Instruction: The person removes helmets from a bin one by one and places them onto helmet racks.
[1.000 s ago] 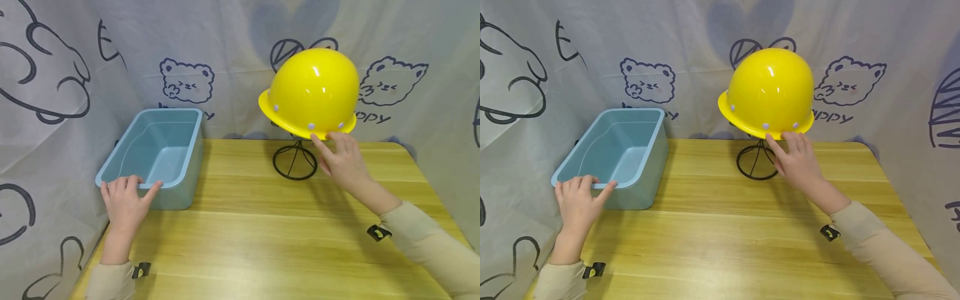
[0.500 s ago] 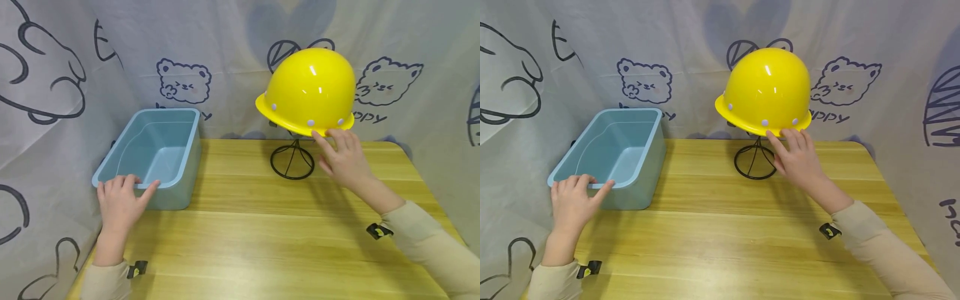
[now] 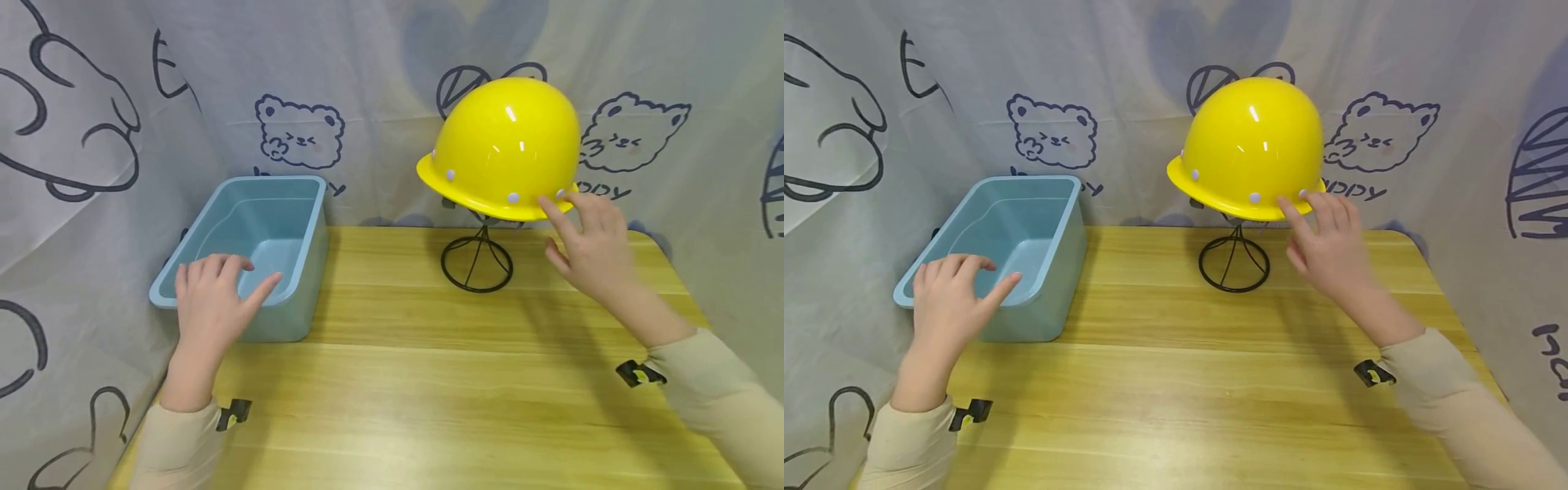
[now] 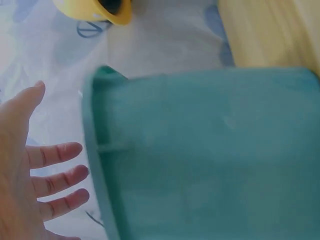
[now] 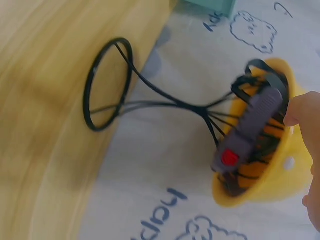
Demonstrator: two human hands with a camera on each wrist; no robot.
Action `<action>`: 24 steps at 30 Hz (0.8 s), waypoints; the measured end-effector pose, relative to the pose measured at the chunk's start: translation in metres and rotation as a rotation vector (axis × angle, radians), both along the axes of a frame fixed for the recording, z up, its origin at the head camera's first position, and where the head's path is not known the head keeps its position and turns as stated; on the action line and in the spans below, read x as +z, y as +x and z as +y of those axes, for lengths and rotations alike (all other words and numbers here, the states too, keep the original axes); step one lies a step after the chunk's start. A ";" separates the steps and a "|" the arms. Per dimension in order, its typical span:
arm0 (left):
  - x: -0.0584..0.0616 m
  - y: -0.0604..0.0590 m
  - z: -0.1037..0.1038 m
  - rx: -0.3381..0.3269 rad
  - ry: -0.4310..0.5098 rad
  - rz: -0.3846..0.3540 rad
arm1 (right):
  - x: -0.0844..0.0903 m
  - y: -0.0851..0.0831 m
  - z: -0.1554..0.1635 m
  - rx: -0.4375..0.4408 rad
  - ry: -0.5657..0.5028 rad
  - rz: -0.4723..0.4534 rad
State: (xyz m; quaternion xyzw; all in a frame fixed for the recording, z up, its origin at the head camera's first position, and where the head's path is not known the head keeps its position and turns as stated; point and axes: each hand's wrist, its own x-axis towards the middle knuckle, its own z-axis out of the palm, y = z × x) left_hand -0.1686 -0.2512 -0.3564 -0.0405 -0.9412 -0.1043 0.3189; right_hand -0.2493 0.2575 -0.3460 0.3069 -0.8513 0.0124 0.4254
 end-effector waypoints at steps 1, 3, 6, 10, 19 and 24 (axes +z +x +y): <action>0.004 -0.002 0.004 -0.008 0.004 -0.015 | 0.003 0.001 0.003 -0.006 -0.013 0.016; 0.013 -0.007 0.013 -0.027 0.004 -0.019 | 0.010 0.004 0.010 -0.021 -0.035 0.030; 0.024 -0.015 0.025 -0.057 0.006 -0.021 | 0.019 0.010 0.023 -0.074 -0.057 0.018; 0.037 -0.026 0.044 -0.084 0.008 -0.045 | 0.025 0.019 0.044 -0.138 -0.125 -0.018; 0.047 -0.051 0.085 -0.096 0.001 -0.230 | 0.019 0.041 0.088 -0.353 -0.202 -0.220; 0.038 -0.064 0.107 -0.083 -0.018 -0.269 | 0.011 0.048 0.103 -0.497 -0.188 -0.485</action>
